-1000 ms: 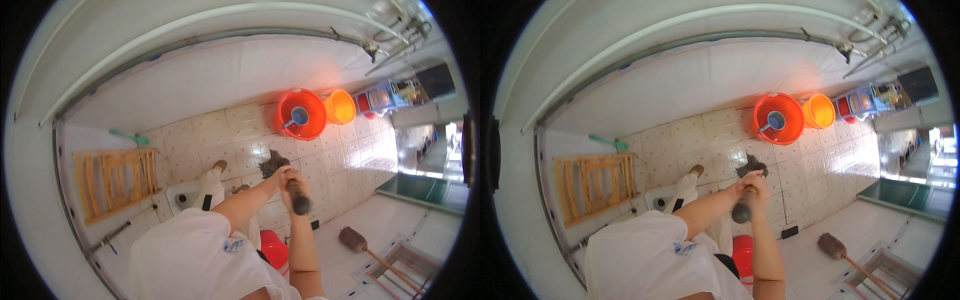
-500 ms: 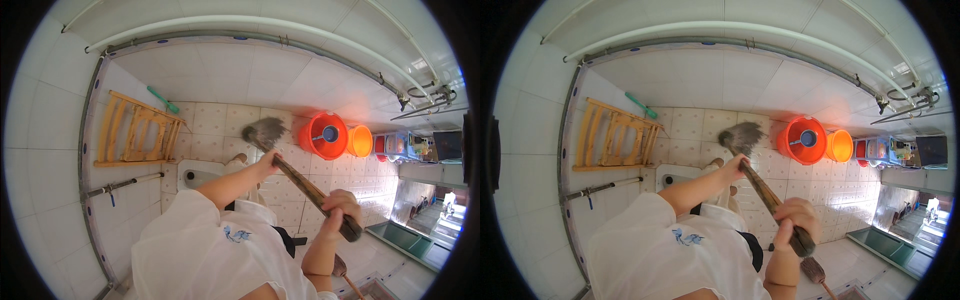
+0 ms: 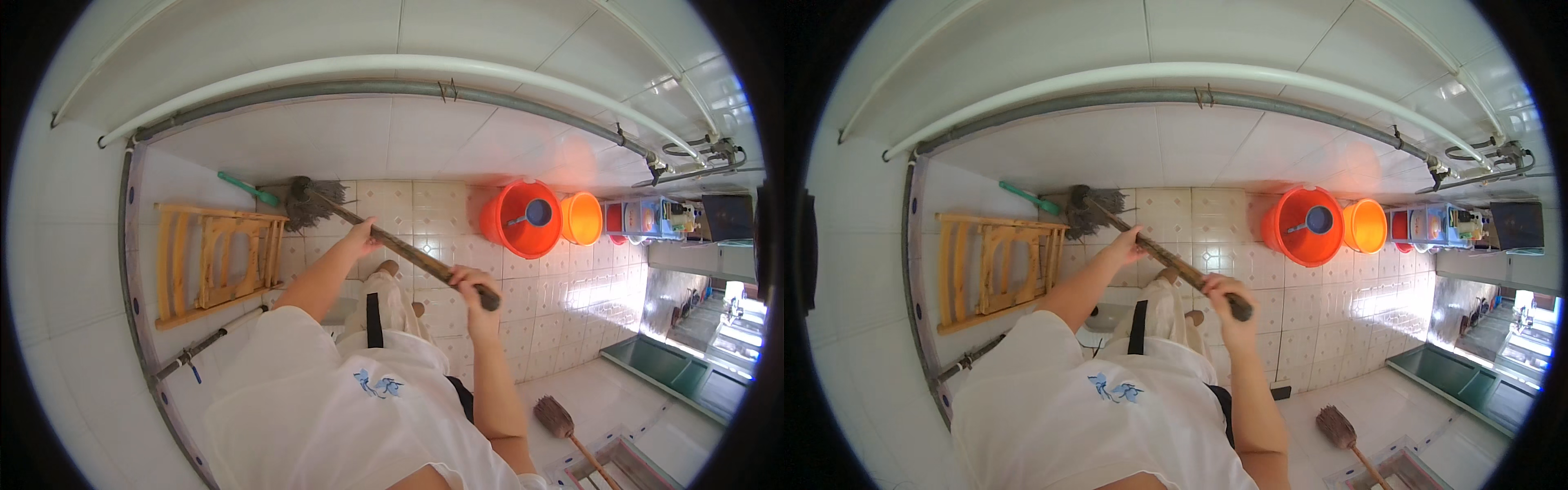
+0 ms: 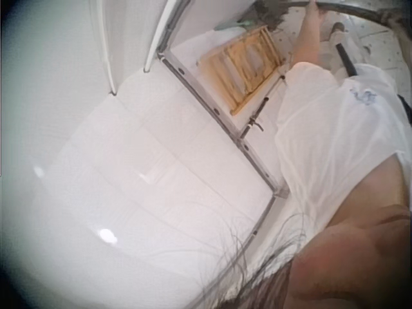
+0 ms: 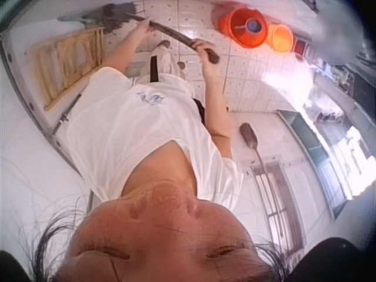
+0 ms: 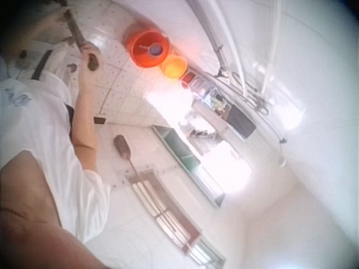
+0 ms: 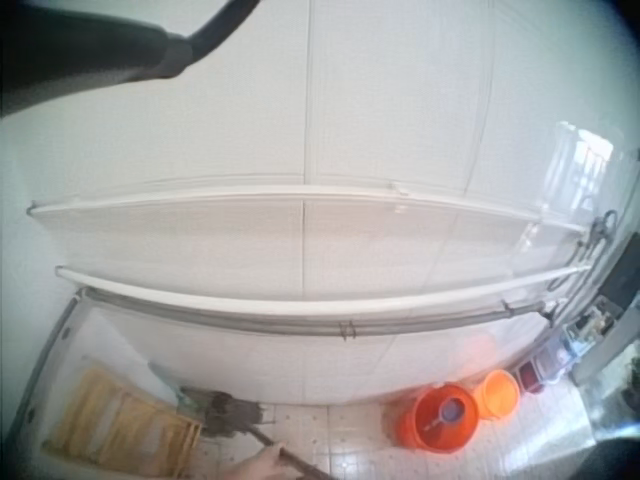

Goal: The person mops a concrete floor in a utility area and a tiled bathroom using a traditional string mop. They move around various items like buckets and plants to clean the floor thoroughly.

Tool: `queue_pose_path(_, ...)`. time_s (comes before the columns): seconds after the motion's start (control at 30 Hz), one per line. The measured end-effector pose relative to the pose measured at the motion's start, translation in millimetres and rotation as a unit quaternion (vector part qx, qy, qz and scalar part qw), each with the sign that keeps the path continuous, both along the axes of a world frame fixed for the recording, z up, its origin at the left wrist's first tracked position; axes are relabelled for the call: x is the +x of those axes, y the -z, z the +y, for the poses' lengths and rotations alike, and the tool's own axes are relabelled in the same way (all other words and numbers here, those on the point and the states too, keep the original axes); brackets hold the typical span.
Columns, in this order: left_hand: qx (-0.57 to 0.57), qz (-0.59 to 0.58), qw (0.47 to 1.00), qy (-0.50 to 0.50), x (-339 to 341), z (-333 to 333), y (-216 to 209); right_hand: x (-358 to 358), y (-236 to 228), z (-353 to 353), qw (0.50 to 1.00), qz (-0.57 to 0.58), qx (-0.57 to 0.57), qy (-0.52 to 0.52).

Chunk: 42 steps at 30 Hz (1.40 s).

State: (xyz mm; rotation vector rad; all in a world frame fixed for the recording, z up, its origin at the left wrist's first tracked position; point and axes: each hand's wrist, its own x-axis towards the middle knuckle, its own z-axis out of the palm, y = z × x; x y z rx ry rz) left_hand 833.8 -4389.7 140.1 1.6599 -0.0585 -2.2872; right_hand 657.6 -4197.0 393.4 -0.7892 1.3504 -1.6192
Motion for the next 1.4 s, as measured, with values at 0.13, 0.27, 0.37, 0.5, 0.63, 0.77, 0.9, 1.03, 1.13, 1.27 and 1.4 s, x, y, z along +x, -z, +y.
queue_pose_path(0.13,-0.005,0.003,0.999,0.052,12,-9,71,6,14,-17,0.999,-0.015,0.025,-0.042)
queue_pose_path(0.27,0.041,0.037,0.997,0.052,-32,4,56,-17,12,-5,0.998,0.031,0.053,0.012)
queue_pose_path(0.37,0.049,0.056,0.994,0.075,-53,18,37,-20,-10,7,0.993,0.053,0.084,0.056)
queue_pose_path(0.5,0.075,0.097,0.988,0.093,-96,35,8,-28,-53,14,0.985,0.119,0.086,0.096)
queue_pose_path(0.63,0.096,0.163,0.973,0.134,-144,54,-5,-29,-80,22,0.973,0.189,0.079,0.102)
queue_pose_path(0.77,0.138,0.223,0.958,0.119,-189,70,5,-18,-87,20,0.946,0.301,0.087,0.081)
queue_pose_path(0.9,0.12,0.277,0.943,0.143,-221,82,11,-4,-82,8,0.913,0.388,0.115,0.051)
queue_pose_path(1.03,0.123,0.316,0.934,0.115,-237,103,-7,-4,-95,12,0.894,0.442,0.073,0.009)
queue_pose_path(1.13,0.136,0.311,0.935,0.103,-229,116,-58,-18,-124,36,0.885,0.464,0.033,0.006)
queue_pose_path(1.27,0.151,0.271,0.948,0.068,-189,124,-82,-21,-144,59,0.898,0.441,0.005,0.004)
queue_pose_path(1.4,0.138,0.22,0.965,0.038,-142,132,-51,-25,-122,66,0.926,0.377,-0.024,-0.01)
